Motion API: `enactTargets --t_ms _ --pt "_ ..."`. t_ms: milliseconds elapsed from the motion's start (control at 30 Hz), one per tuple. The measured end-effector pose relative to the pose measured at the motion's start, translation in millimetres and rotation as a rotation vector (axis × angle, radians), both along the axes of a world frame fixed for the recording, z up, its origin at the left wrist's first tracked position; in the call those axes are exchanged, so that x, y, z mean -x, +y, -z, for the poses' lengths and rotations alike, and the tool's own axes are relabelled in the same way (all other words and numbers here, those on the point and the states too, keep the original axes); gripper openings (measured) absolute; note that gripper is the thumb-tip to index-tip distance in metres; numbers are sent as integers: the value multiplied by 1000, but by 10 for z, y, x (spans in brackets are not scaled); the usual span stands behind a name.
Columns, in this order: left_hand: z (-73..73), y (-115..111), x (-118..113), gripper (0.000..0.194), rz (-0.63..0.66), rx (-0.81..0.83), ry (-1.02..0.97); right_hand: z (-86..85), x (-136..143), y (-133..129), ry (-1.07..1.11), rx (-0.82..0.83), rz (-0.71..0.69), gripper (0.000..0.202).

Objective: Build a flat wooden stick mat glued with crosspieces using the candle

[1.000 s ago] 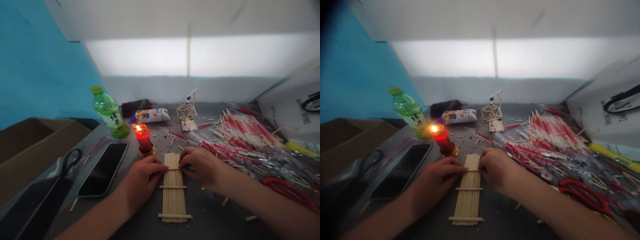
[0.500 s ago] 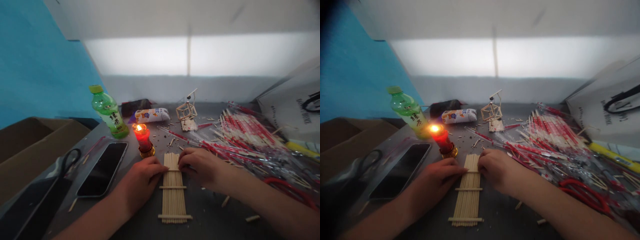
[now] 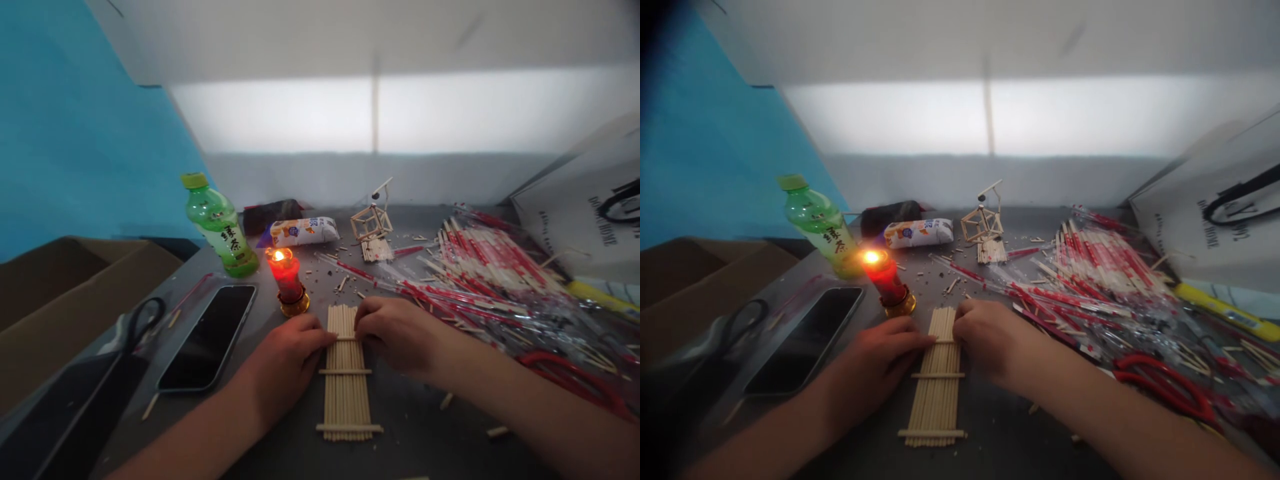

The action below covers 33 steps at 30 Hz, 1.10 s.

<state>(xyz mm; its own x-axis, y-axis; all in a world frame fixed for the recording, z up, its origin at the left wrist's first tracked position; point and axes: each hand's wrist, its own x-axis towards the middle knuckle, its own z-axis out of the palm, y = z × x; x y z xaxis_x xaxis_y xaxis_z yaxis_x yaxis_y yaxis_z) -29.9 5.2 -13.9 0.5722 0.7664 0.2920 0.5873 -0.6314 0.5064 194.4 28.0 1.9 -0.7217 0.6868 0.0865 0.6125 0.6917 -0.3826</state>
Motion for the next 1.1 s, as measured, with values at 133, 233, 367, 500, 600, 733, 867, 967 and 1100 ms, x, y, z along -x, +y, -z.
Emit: enactTargets --t_ms 133,233,367,500,600,733,867,967,1100 --pt "23 8 -2 35 17 -21 18 18 5 -12 -4 -21 -9 25" --pt "52 14 -30 42 52 -29 29 35 -8 -15 -2 -31 -21 25" --pt "44 7 -72 41 67 -13 26 30 -7 -18 2 -21 -31 24" --pt "-18 2 -87 37 60 15 62 10 4 -25 -9 -8 -33 25" --pt "-46 3 -89 37 55 22 72 -4 8 -34 -6 -4 -39 24" --pt "-46 -2 -77 35 52 29 82 -38 5 -44 5 -9 -40 23" --pt "-35 -3 -62 36 49 39 86 -57 -2 -49 -4 -7 -41 22" --pt "-45 -1 -63 38 66 43 83 -52 2 -46 -5 1 -36 23" --pt "-89 -5 -72 40 76 36 94 -45 7 -24 1 24 -44 26"
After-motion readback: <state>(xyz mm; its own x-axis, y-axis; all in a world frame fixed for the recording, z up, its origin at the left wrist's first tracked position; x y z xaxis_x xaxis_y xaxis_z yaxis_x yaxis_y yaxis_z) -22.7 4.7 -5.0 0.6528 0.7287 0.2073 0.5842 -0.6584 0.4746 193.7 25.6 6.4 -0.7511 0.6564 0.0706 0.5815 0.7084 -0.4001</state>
